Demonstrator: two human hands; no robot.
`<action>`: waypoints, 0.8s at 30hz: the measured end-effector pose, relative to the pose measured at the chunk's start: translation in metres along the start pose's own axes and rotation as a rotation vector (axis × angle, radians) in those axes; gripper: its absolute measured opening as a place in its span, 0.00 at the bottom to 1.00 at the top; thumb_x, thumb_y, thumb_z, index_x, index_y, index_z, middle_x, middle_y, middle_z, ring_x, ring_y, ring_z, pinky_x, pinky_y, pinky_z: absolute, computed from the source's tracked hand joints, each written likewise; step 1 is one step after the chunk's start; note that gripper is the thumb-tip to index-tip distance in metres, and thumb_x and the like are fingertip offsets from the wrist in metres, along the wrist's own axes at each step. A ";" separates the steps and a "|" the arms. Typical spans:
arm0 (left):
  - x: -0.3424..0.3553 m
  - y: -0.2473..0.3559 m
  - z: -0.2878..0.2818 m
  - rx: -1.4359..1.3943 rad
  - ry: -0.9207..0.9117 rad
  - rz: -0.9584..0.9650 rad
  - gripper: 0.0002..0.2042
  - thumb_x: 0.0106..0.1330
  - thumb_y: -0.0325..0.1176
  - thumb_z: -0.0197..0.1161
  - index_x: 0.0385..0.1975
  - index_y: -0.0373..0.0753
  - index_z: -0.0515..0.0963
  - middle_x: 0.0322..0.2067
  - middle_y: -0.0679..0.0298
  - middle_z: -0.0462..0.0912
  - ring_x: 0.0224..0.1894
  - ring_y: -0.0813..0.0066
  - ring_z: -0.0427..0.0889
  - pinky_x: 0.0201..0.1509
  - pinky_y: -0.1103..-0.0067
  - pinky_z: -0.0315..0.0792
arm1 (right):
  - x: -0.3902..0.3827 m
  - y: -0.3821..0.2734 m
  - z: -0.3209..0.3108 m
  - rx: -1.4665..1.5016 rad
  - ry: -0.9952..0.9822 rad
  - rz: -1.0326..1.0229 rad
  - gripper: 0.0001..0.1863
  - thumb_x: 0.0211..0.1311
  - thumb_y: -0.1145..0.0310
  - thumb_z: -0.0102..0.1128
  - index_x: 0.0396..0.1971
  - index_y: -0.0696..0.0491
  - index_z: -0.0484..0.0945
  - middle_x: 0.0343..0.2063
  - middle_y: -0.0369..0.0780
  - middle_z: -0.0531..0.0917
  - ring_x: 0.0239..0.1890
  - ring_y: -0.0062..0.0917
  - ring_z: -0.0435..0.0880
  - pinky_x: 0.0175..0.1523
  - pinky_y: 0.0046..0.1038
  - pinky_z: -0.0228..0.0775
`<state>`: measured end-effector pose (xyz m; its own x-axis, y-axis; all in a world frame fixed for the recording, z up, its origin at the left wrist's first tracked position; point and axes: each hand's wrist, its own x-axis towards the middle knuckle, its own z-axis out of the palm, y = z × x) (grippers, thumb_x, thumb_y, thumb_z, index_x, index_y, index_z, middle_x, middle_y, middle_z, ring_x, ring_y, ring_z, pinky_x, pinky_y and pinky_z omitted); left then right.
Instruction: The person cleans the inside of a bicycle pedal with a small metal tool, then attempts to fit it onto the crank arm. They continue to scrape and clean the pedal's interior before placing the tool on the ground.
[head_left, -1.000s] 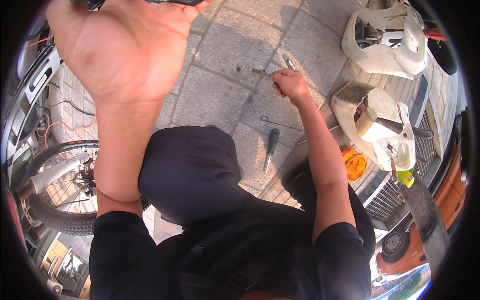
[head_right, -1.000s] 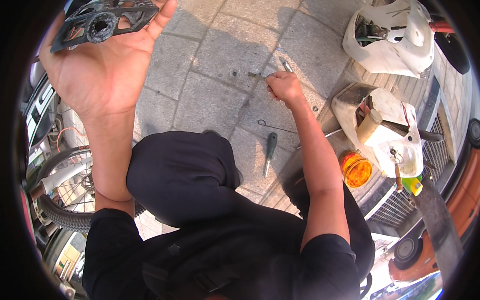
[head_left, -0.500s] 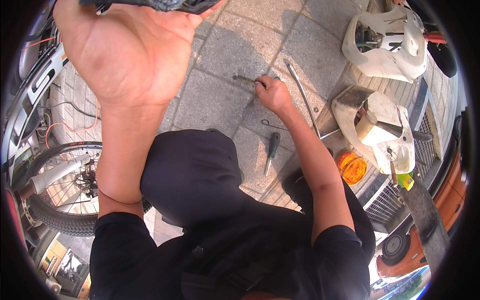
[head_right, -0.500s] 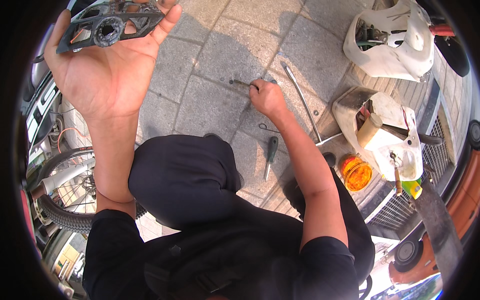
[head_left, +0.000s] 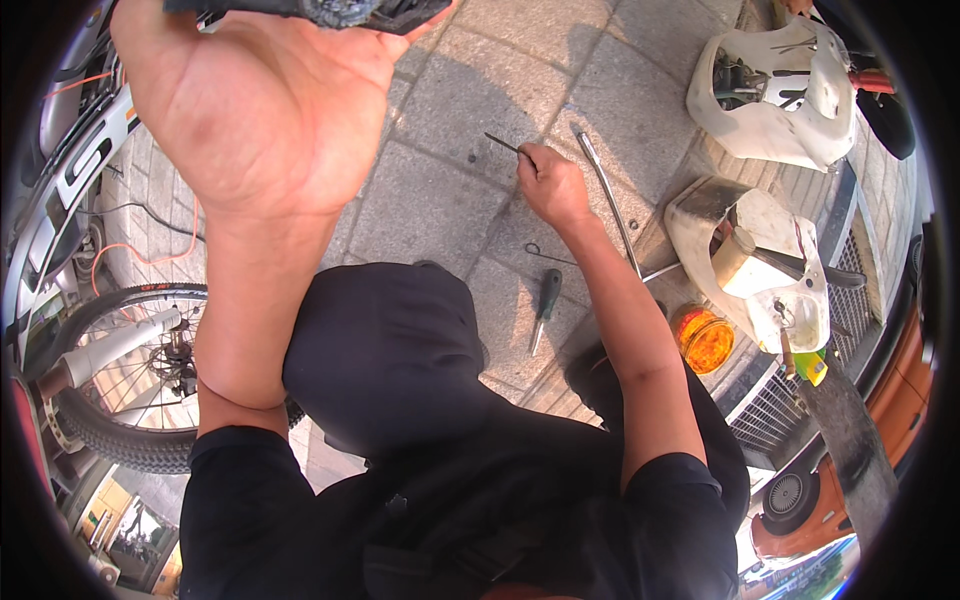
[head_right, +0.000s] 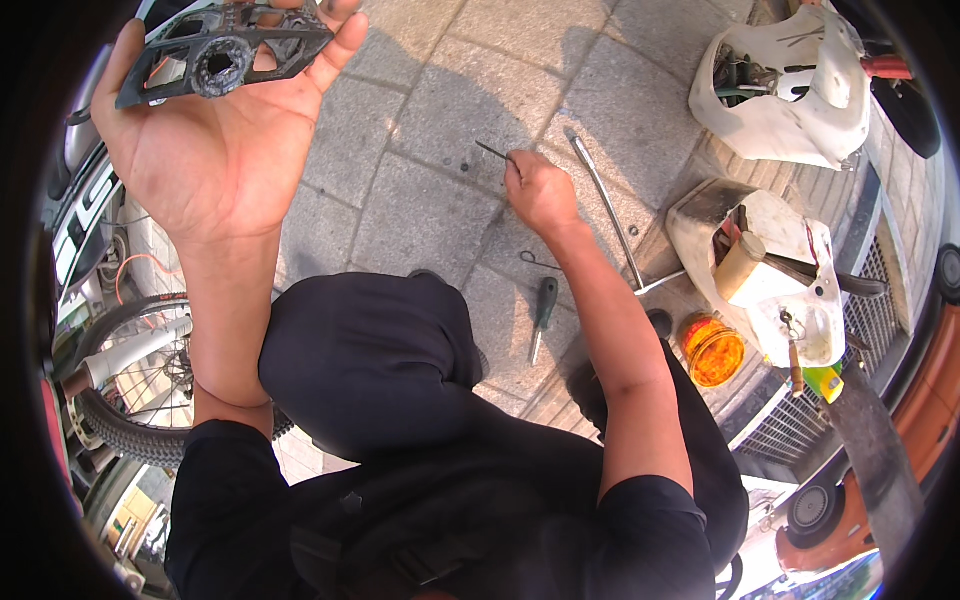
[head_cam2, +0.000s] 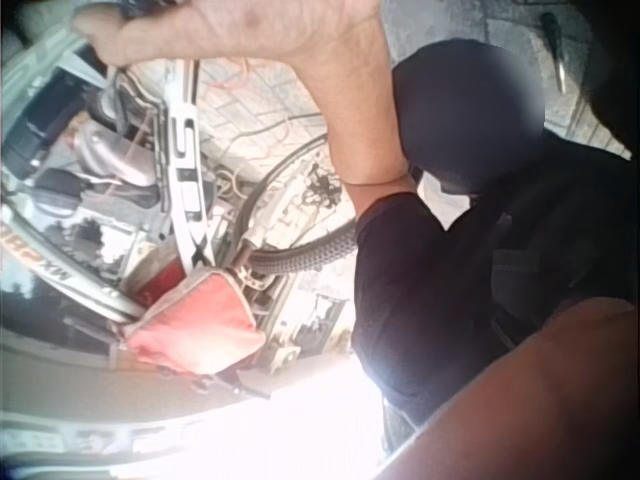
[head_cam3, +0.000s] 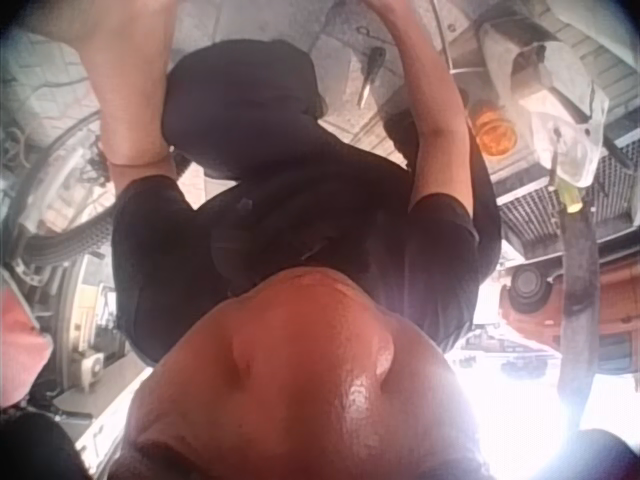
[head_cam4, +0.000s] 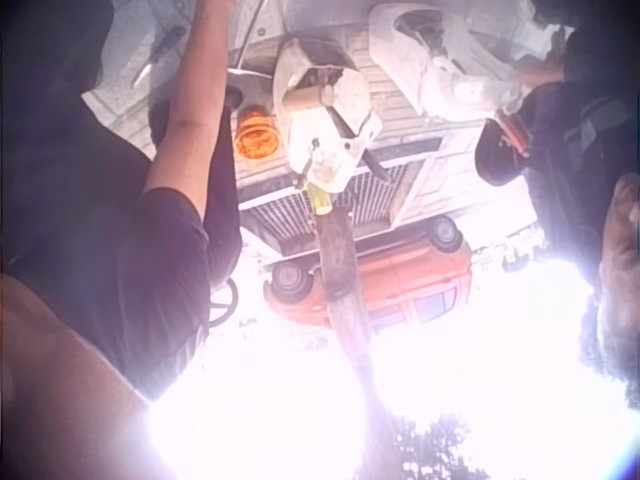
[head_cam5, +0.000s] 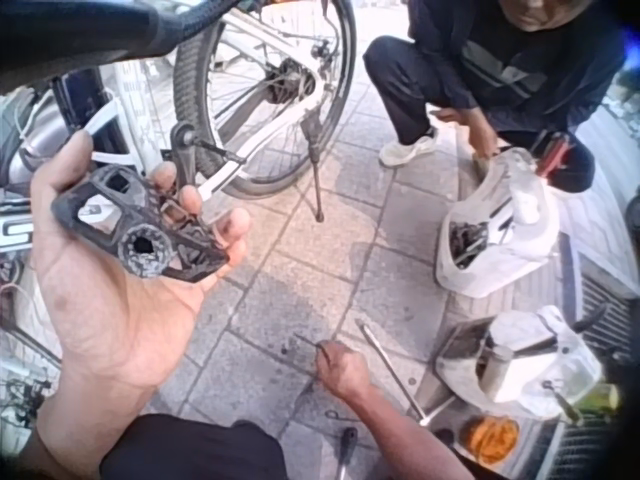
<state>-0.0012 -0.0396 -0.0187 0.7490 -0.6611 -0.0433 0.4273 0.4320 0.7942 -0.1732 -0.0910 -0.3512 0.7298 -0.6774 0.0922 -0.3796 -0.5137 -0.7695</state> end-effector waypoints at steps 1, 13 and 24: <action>-0.001 0.000 0.002 -0.001 0.000 0.005 0.27 0.69 0.60 0.59 0.35 0.37 0.84 0.27 0.61 0.86 0.38 0.53 0.84 0.53 0.61 0.77 | -0.001 0.002 -0.001 -0.015 -0.001 -0.023 0.08 0.67 0.67 0.62 0.41 0.54 0.84 0.36 0.48 0.87 0.36 0.48 0.87 0.43 0.43 0.82; -0.009 -0.002 0.013 0.048 -0.004 0.060 0.27 0.68 0.60 0.60 0.35 0.36 0.84 0.26 0.59 0.85 0.38 0.51 0.84 0.52 0.61 0.77 | -0.008 0.007 -0.006 -0.201 -0.036 -0.289 0.12 0.61 0.71 0.65 0.45 0.51 0.85 0.30 0.39 0.82 0.35 0.37 0.86 0.41 0.38 0.82; -0.005 -0.005 0.009 0.022 -0.005 0.073 0.27 0.68 0.60 0.60 0.34 0.36 0.84 0.26 0.60 0.85 0.35 0.54 0.85 0.51 0.60 0.77 | -0.011 0.008 -0.003 0.027 0.045 0.008 0.10 0.67 0.69 0.64 0.45 0.54 0.86 0.35 0.46 0.86 0.38 0.45 0.88 0.46 0.39 0.82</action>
<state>-0.0117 -0.0438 -0.0172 0.7751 -0.6316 0.0179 0.3609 0.4657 0.8080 -0.1867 -0.0894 -0.3566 0.7002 -0.7048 0.1141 -0.3695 -0.4944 -0.7868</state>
